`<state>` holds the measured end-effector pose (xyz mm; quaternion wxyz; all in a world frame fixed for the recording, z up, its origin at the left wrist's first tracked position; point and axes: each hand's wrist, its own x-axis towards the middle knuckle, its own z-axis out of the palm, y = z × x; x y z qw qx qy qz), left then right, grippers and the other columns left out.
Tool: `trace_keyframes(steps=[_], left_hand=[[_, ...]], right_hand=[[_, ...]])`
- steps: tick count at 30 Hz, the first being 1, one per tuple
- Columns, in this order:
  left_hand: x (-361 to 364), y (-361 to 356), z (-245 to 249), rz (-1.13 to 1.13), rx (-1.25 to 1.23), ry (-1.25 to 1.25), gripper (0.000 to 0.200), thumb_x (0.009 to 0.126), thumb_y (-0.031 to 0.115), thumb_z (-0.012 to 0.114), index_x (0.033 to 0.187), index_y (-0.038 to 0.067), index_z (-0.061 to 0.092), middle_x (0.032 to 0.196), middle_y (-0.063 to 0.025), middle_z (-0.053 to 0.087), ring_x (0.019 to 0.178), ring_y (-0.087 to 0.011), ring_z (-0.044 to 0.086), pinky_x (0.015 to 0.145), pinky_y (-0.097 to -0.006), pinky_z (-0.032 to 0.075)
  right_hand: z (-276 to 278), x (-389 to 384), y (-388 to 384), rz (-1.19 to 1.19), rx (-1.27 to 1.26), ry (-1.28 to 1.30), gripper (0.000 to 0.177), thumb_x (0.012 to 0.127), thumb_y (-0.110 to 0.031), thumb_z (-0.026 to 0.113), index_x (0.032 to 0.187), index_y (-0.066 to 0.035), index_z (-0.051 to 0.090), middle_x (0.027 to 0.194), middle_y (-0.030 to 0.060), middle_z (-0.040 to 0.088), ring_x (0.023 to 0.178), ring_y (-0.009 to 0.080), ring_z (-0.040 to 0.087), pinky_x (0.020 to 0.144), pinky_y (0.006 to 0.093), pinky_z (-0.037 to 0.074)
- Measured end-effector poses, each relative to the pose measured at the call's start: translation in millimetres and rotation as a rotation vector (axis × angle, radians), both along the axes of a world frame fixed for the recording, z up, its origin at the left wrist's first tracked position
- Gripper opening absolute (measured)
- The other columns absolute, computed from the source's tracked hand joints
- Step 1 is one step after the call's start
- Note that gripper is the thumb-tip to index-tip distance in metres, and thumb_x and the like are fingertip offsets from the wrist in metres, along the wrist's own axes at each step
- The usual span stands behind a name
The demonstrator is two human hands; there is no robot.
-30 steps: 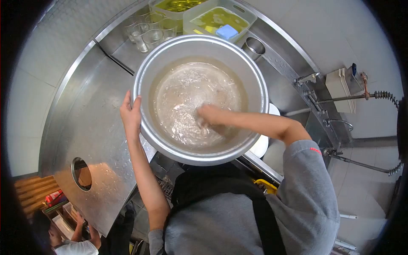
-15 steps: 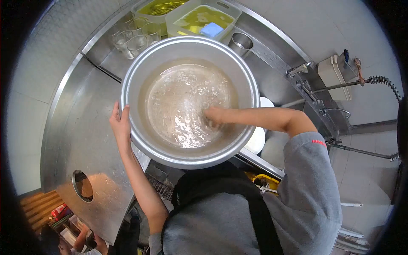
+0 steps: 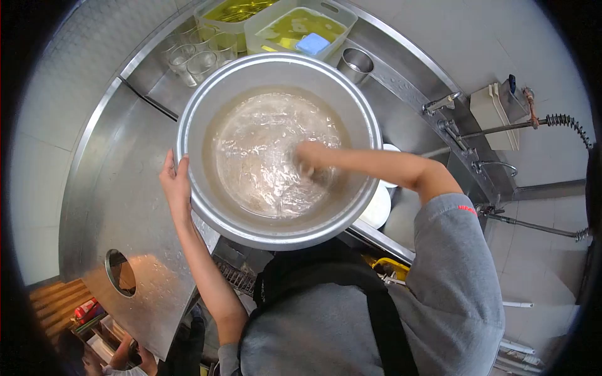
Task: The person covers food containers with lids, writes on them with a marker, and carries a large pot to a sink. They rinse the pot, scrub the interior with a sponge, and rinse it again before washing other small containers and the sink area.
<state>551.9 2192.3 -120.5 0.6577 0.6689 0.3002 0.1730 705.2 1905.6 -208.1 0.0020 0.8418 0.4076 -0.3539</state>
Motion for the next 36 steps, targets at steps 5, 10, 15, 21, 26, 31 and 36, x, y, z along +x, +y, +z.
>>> trace_keyframes(steps=[5, 10, 15, 21, 26, 31, 36], left_hand=[[-0.8, 9.5, -20.0, 0.049, 0.158, 0.0, 0.051, 0.082, 0.011, 0.055, 0.124, -0.01, 0.035, 0.118, -0.02, 0.049, 0.106, -0.0191, 0.049, 0.09, -0.0281, 0.036], [-2.9, 6.7, -9.6, -0.009, 0.057, -0.017, 0.052, 0.082, 0.01, 0.054, 0.126, -0.01, 0.033, 0.12, -0.0193, 0.048, 0.106, -0.0185, 0.049, 0.09, -0.0275, 0.036], [-3.2, 4.7, -5.3, -0.018, 0.075, -0.03, 0.051, 0.082, 0.007, 0.053, 0.124, -0.012, 0.033, 0.118, -0.02, 0.048, 0.105, -0.0181, 0.05, 0.089, -0.027, 0.037], [-1.1, 5.5, -17.5, 0.059, 0.103, -0.074, 0.048, 0.082, 0.006, 0.054, 0.123, -0.012, 0.036, 0.114, -0.0176, 0.052, 0.1, -0.017, 0.052, 0.086, -0.026, 0.038], [-4.0, 0.9, -6.6, 0.028, 0.005, -0.052, 0.046, 0.082, 0.006, 0.054, 0.122, -0.011, 0.038, 0.106, -0.0145, 0.057, 0.093, -0.0144, 0.054, 0.082, -0.0247, 0.04], [-4.0, 1.6, -9.0, 0.02, 0.017, -0.128, 0.046, 0.081, 0.006, 0.054, 0.122, -0.01, 0.039, 0.104, -0.013, 0.058, 0.09, -0.0127, 0.054, 0.08, -0.0241, 0.041], [-4.2, 2.5, -8.1, -0.01, 0.001, -0.105, 0.045, 0.081, 0.007, 0.053, 0.122, -0.009, 0.04, 0.106, -0.0136, 0.057, 0.092, -0.0131, 0.054, 0.08, -0.0242, 0.041]], right_hand=[[24.8, 26.4, -25.7, -0.113, -0.203, 0.063, 0.035, 0.06, -0.007, 0.073, 0.093, 0.0, 0.062, 0.082, 0.0155, 0.063, 0.071, 0.0269, 0.063, 0.051, 0.0362, 0.051], [-36.2, 122.3, 30.1, -0.366, 0.255, -0.523, 0.02, 0.072, -0.008, 0.054, 0.091, -0.001, 0.06, 0.087, 0.018, 0.061, 0.082, 0.0318, 0.061, 0.066, 0.0423, 0.05], [-45.1, 76.6, 188.5, -0.229, 0.604, -0.449, 0.02, 0.062, -0.007, 0.062, 0.08, 0.001, 0.061, 0.083, 0.0215, 0.06, 0.077, 0.0352, 0.06, 0.068, 0.0425, 0.049], [-18.3, -99.8, 116.7, 0.402, 0.958, -0.202, 0.013, 0.07, -0.011, 0.056, 0.079, -0.002, 0.052, 0.076, 0.0198, 0.055, 0.074, 0.0334, 0.056, 0.062, 0.0426, 0.047], [7.9, -53.1, -25.0, 0.257, 0.082, -0.058, 0.014, 0.07, -0.008, 0.054, 0.082, -0.007, 0.062, 0.078, 0.0146, 0.061, 0.075, 0.0325, 0.06, 0.065, 0.0415, 0.048], [-53.4, 120.0, -13.4, -0.161, 0.187, -0.424, 0.02, 0.072, -0.011, 0.054, 0.087, 0.001, 0.056, 0.078, 0.0216, 0.059, 0.073, 0.0352, 0.059, 0.065, 0.0433, 0.047], [-36.7, 85.8, 156.9, -0.246, 0.522, -0.485, 0.01, 0.065, -0.007, 0.058, 0.072, -0.002, 0.063, 0.072, 0.0189, 0.061, 0.069, 0.0305, 0.061, 0.063, 0.0409, 0.049]])
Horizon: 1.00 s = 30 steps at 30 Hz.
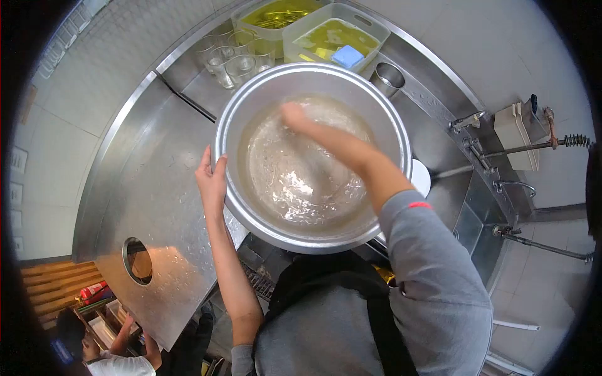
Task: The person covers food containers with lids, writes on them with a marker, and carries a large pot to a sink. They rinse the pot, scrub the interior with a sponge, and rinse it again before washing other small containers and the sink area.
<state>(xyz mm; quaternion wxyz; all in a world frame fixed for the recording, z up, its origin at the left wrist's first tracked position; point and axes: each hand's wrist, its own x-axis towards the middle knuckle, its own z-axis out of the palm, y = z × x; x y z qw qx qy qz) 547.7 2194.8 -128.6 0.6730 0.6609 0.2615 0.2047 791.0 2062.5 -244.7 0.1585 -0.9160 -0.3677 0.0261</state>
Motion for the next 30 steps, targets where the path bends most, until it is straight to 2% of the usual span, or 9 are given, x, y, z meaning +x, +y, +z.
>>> trace_keyframes(steps=[7, 11, 13, 14, 15, 19, 22, 27, 30], left_hand=[[-1.0, 4.5, -9.9, 0.076, 0.322, 0.086, 0.044, 0.082, 0.013, 0.053, 0.121, -0.006, 0.043, 0.105, -0.0186, 0.057, 0.09, -0.0211, 0.058, 0.079, -0.0317, 0.043], [-8.7, -18.0, 56.8, -0.052, 1.001, 0.734, 0.037, 0.082, 0.022, 0.054, 0.109, -0.003, 0.052, 0.092, -0.0193, 0.058, 0.08, -0.0295, 0.058, 0.076, -0.0382, 0.044], [-21.0, -48.4, 117.1, -0.263, 1.382, 0.667, 0.042, 0.084, 0.031, 0.048, 0.115, 0.003, 0.049, 0.102, -0.0243, 0.054, 0.099, -0.0359, 0.051, 0.083, -0.0411, 0.041], [-29.4, -73.2, 173.9, -0.556, 1.289, 0.437, 0.037, 0.082, 0.025, 0.051, 0.111, 0.001, 0.051, 0.106, -0.0212, 0.054, 0.101, -0.035, 0.05, 0.082, -0.0433, 0.04], [-33.9, -82.3, 186.1, -0.634, 1.239, -0.366, 0.021, 0.07, 0.017, 0.054, 0.084, 0.003, 0.059, 0.071, -0.0105, 0.052, 0.076, -0.0261, 0.053, 0.066, -0.0385, 0.04], [-63.6, -134.2, 266.2, -1.217, 1.113, -0.212, 0.037, 0.07, 0.011, 0.061, 0.104, -0.001, 0.053, 0.099, -0.0178, 0.057, 0.088, -0.0325, 0.055, 0.076, -0.0412, 0.043], [-70.3, -138.4, 261.4, -1.264, 1.13, -0.22, 0.04, 0.071, 0.012, 0.062, 0.107, -0.001, 0.051, 0.099, -0.0182, 0.056, 0.089, -0.0325, 0.055, 0.076, -0.0408, 0.043], [-70.7, -138.6, 255.0, -1.255, 1.132, -0.219, 0.045, 0.072, 0.015, 0.062, 0.111, -0.001, 0.047, 0.1, -0.0188, 0.056, 0.089, -0.0325, 0.055, 0.076, -0.0402, 0.044], [-70.1, -136.1, 250.9, -1.24, 1.131, -0.224, 0.048, 0.073, 0.017, 0.062, 0.114, 0.0, 0.044, 0.1, -0.0192, 0.055, 0.09, -0.0325, 0.055, 0.075, -0.0399, 0.044]], right_hand=[[-7.5, -184.9, -33.7, 0.721, 0.011, 0.041, 0.018, 0.062, -0.008, 0.061, 0.077, 0.001, 0.057, 0.083, 0.0191, 0.056, 0.074, 0.0332, 0.057, 0.065, 0.0405, 0.048], [20.4, -129.0, -57.7, 0.485, 0.023, 0.161, 0.013, 0.067, -0.006, 0.057, 0.077, 0.002, 0.06, 0.087, 0.0195, 0.057, 0.082, 0.0322, 0.058, 0.069, 0.0401, 0.049], [26.4, -111.7, -44.8, 0.259, -0.085, 0.195, 0.02, 0.065, -0.009, 0.057, 0.082, 0.002, 0.06, 0.093, 0.0186, 0.056, 0.085, 0.0319, 0.057, 0.072, 0.0389, 0.048], [29.2, -128.2, -37.9, 0.267, -0.166, 0.248, 0.02, 0.066, -0.009, 0.058, 0.082, 0.002, 0.06, 0.097, 0.0194, 0.055, 0.087, 0.031, 0.057, 0.073, 0.0392, 0.048], [26.2, -149.8, -35.6, 0.306, -0.167, 0.249, 0.02, 0.066, -0.009, 0.058, 0.082, 0.003, 0.06, 0.097, 0.0196, 0.055, 0.088, 0.031, 0.057, 0.073, 0.0391, 0.048], [0.1, -168.5, -39.5, 0.435, -0.048, 0.146, 0.021, 0.066, -0.009, 0.058, 0.084, 0.004, 0.06, 0.099, 0.0199, 0.054, 0.089, 0.03, 0.056, 0.072, 0.0381, 0.049], [37.6, -119.6, -32.9, 0.223, -0.119, 0.179, 0.022, 0.067, -0.007, 0.055, 0.082, 0.007, 0.059, 0.096, 0.0255, 0.053, 0.087, 0.0333, 0.057, 0.074, 0.0402, 0.048], [26.3, -155.4, -57.3, 0.513, -0.202, -0.248, 0.023, 0.067, -0.005, 0.052, 0.082, 0.013, 0.055, 0.091, 0.0232, 0.049, 0.082, 0.0338, 0.054, 0.07, 0.0393, 0.049], [35.1, -138.1, -54.9, 0.272, -0.199, -0.008, 0.02, 0.073, -0.009, 0.054, 0.083, 0.009, 0.057, 0.089, 0.0235, 0.052, 0.083, 0.0295, 0.055, 0.071, 0.0372, 0.049]])
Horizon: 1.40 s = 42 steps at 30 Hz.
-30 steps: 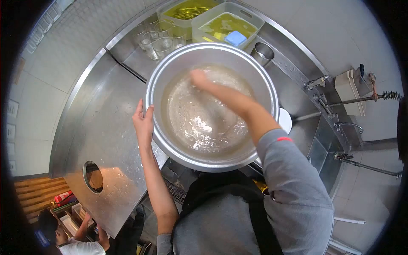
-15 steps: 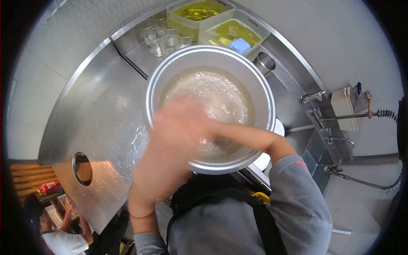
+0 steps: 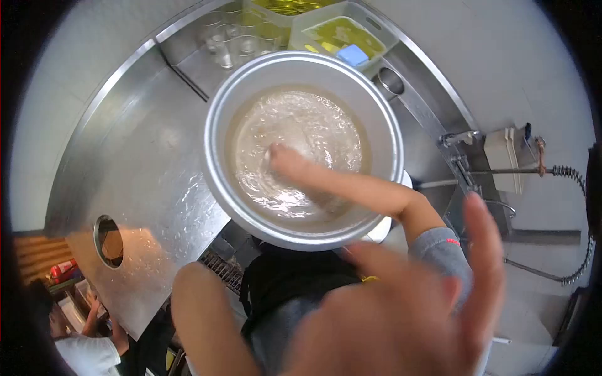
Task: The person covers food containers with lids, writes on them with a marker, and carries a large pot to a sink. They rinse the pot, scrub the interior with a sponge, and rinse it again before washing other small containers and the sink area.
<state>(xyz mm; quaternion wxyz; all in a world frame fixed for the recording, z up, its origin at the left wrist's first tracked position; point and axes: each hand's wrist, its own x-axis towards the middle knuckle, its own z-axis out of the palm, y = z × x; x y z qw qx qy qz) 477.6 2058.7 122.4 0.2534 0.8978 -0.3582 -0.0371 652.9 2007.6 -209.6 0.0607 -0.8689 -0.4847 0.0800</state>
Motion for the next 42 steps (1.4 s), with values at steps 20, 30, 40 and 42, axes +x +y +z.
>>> trace_keyframes(steps=[20, 30, 40, 42], left_hand=[[16.9, 94.3, -208.4, 1.398, -0.668, 0.062, 0.075, 0.079, 0.021, 0.062, 0.134, -0.002, 0.017, 0.132, -0.028, 0.028, 0.124, -0.0313, 0.032, 0.097, -0.0363, 0.031], [24.5, 88.0, -248.2, 1.258, -1.626, 0.428, 0.045, 0.068, -0.003, 0.049, 0.112, 0.001, 0.042, 0.09, -0.0111, 0.054, 0.075, -0.0201, 0.057, 0.064, -0.0304, 0.049], [0.4, 83.2, -249.3, 1.324, -1.613, 0.37, 0.044, 0.067, -0.005, 0.047, 0.111, 0.0, 0.044, 0.092, -0.0076, 0.054, 0.079, -0.015, 0.054, 0.069, -0.0264, 0.044], [-1.1, 81.3, -247.5, 1.344, -1.618, 0.36, 0.044, 0.067, -0.005, 0.047, 0.111, -0.001, 0.045, 0.093, -0.0078, 0.055, 0.079, -0.0149, 0.054, 0.069, -0.0263, 0.044]], right_hand=[[-3.1, 23.8, 55.5, 0.037, -0.005, 0.169, 0.032, 0.06, -0.015, 0.072, 0.086, -0.001, 0.059, 0.087, 0.0182, 0.057, 0.079, 0.0323, 0.058, 0.07, 0.0394, 0.047], [-10.8, -28.3, 29.4, 0.154, 0.002, 0.25, 0.022, 0.06, -0.013, 0.07, 0.077, -0.001, 0.061, 0.076, 0.0175, 0.06, 0.078, 0.0307, 0.061, 0.066, 0.0406, 0.05], [-7.2, -69.6, 9.5, 0.398, -0.059, 0.185, 0.029, 0.057, -0.017, 0.073, 0.078, -0.002, 0.06, 0.073, 0.0139, 0.06, 0.073, 0.0303, 0.061, 0.06, 0.0389, 0.05], [14.6, -53.0, -0.4, 0.296, -0.178, 0.276, 0.023, 0.058, -0.015, 0.072, 0.074, -0.002, 0.062, 0.073, 0.0145, 0.061, 0.073, 0.0288, 0.062, 0.06, 0.0381, 0.051]])
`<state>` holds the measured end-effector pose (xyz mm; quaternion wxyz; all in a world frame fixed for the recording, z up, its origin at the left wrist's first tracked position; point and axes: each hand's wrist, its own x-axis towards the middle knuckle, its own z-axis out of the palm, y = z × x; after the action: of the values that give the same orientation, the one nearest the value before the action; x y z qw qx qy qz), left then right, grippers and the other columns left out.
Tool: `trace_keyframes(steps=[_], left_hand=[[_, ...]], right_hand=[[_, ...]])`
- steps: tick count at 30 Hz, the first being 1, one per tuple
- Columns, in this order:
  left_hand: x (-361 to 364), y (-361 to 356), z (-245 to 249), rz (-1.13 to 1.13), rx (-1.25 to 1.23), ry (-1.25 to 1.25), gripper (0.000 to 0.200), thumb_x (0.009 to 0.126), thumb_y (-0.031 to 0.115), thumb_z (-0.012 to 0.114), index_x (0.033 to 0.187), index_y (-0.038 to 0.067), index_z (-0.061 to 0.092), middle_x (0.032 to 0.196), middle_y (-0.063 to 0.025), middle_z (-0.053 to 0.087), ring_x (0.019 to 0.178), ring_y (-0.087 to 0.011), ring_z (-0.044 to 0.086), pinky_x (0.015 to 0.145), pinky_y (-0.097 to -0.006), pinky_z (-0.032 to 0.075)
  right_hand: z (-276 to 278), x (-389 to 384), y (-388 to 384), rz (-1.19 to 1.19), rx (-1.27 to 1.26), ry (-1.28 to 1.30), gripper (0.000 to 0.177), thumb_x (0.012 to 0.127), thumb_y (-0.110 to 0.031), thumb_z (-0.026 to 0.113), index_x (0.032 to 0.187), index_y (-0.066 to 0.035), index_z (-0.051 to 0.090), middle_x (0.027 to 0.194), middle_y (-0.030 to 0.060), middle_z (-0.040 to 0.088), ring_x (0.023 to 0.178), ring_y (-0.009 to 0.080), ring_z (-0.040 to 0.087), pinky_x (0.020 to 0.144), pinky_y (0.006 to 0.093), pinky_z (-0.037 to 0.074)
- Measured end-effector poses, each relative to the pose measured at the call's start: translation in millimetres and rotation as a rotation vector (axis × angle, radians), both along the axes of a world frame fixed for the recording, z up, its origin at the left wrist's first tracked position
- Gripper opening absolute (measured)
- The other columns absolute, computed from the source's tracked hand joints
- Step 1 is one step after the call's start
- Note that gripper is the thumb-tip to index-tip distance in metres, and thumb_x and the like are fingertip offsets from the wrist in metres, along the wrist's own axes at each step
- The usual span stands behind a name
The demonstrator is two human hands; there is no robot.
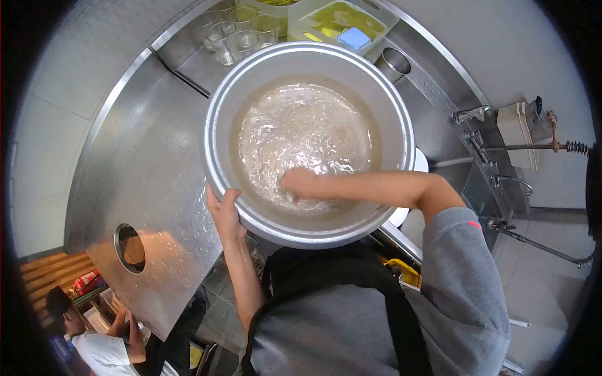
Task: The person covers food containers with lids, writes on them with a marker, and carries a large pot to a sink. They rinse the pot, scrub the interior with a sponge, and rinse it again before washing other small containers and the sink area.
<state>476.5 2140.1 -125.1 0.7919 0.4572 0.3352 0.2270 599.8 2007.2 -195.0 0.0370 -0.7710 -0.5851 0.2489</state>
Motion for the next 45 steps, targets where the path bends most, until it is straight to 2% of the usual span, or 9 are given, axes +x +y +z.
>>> trace_keyframes(steps=[8, 14, 20, 26, 31, 33, 35, 37, 45], left_hand=[[-0.6, 1.2, -3.1, -0.002, 0.005, 0.006, 0.042, 0.068, -0.004, 0.047, 0.11, -0.001, 0.045, 0.092, -0.0083, 0.054, 0.078, -0.0155, 0.054, 0.069, -0.0261, 0.044], [-1.1, 2.6, -4.5, -0.019, 0.023, 0.001, 0.042, 0.068, -0.003, 0.047, 0.11, -0.001, 0.045, 0.091, -0.0081, 0.054, 0.077, -0.015, 0.054, 0.068, -0.0262, 0.044], [3.7, 1.0, 5.6, -0.044, 0.06, 0.001, 0.042, 0.067, -0.002, 0.047, 0.109, -0.001, 0.045, 0.091, -0.0079, 0.054, 0.078, -0.0147, 0.053, 0.07, -0.0251, 0.043], [4.3, 0.7, 3.6, -0.026, 0.111, 0.023, 0.042, 0.067, -0.004, 0.046, 0.109, -0.002, 0.045, 0.092, -0.0081, 0.054, 0.08, -0.0153, 0.053, 0.072, -0.0255, 0.043], [7.8, -0.1, -1.6, 0.025, 0.137, 0.026, 0.045, 0.068, -0.004, 0.046, 0.113, -0.003, 0.044, 0.092, -0.0101, 0.055, 0.076, -0.0168, 0.056, 0.065, -0.0263, 0.046], [8.5, -1.8, 1.9, 0.03, 0.114, -0.006, 0.046, 0.068, -0.004, 0.046, 0.114, -0.003, 0.044, 0.092, -0.0102, 0.055, 0.076, -0.0169, 0.056, 0.065, -0.0262, 0.046], [7.6, -1.2, -1.1, 0.019, 0.11, -0.018, 0.046, 0.068, -0.003, 0.046, 0.114, -0.003, 0.044, 0.093, -0.0104, 0.055, 0.076, -0.017, 0.056, 0.065, -0.0262, 0.046], [6.8, 0.7, -2.5, 0.009, 0.108, -0.018, 0.046, 0.068, -0.003, 0.046, 0.114, -0.003, 0.044, 0.093, -0.0105, 0.055, 0.076, -0.017, 0.056, 0.065, -0.0262, 0.046], [6.1, 1.9, -0.8, -0.007, 0.077, -0.015, 0.043, 0.068, -0.005, 0.046, 0.112, -0.002, 0.044, 0.093, -0.0092, 0.054, 0.079, -0.0148, 0.054, 0.07, -0.0254, 0.044]], right_hand=[[-9.4, -18.9, -29.4, 0.191, 0.121, -0.033, 0.013, 0.067, -0.012, 0.06, 0.079, -0.006, 0.063, 0.078, 0.0141, 0.062, 0.075, 0.0307, 0.061, 0.062, 0.0397, 0.049], [20.3, 116.0, -110.1, -0.42, -0.684, 0.089, 0.023, 0.072, -0.014, 0.062, 0.089, 0.002, 0.059, 0.079, 0.0173, 0.063, 0.062, 0.0272, 0.063, 0.054, 0.036, 0.052], [-43.9, 228.2, -12.2, -0.69, 0.119, -0.302, 0.035, 0.062, -0.023, 0.071, 0.085, 0.001, 0.061, 0.084, 0.0206, 0.061, 0.082, 0.0344, 0.059, 0.071, 0.0396, 0.048], [-50.8, 96.9, 104.1, -0.285, 0.433, -0.071, 0.028, 0.061, -0.024, 0.071, 0.072, -0.001, 0.061, 0.076, 0.0196, 0.06, 0.074, 0.0314, 0.059, 0.063, 0.0413, 0.048], [-16.2, -15.9, -23.0, 0.201, 0.189, -0.009, 0.013, 0.071, -0.012, 0.054, 0.08, -0.005, 0.06, 0.087, 0.0134, 0.06, 0.078, 0.0291, 0.06, 0.063, 0.0393, 0.049], [1.5, 4.4, -64.8, 0.04, -0.476, 0.034, 0.019, 0.077, -0.011, 0.051, 0.091, -0.005, 0.061, 0.083, 0.012, 0.061, 0.078, 0.0296, 0.061, 0.065, 0.0429, 0.049], [-13.1, 77.0, -123.9, -0.464, -0.206, 0.458, 0.017, 0.073, -0.015, 0.059, 0.082, 0.0, 0.062, 0.091, 0.0144, 0.06, 0.075, 0.0314, 0.061, 0.066, 0.0412, 0.05], [-21.7, 149.9, -101.1, -0.405, -0.814, 0.229, 0.026, 0.07, -0.017, 0.064, 0.09, -0.001, 0.06, 0.098, 0.0168, 0.058, 0.077, 0.0321, 0.061, 0.067, 0.0398, 0.05], [-15.6, 67.7, -92.1, -0.417, -0.151, 0.07, 0.026, 0.061, -0.018, 0.072, 0.083, -0.005, 0.064, 0.078, 0.0173, 0.062, 0.081, 0.0313, 0.061, 0.073, 0.0394, 0.048]])
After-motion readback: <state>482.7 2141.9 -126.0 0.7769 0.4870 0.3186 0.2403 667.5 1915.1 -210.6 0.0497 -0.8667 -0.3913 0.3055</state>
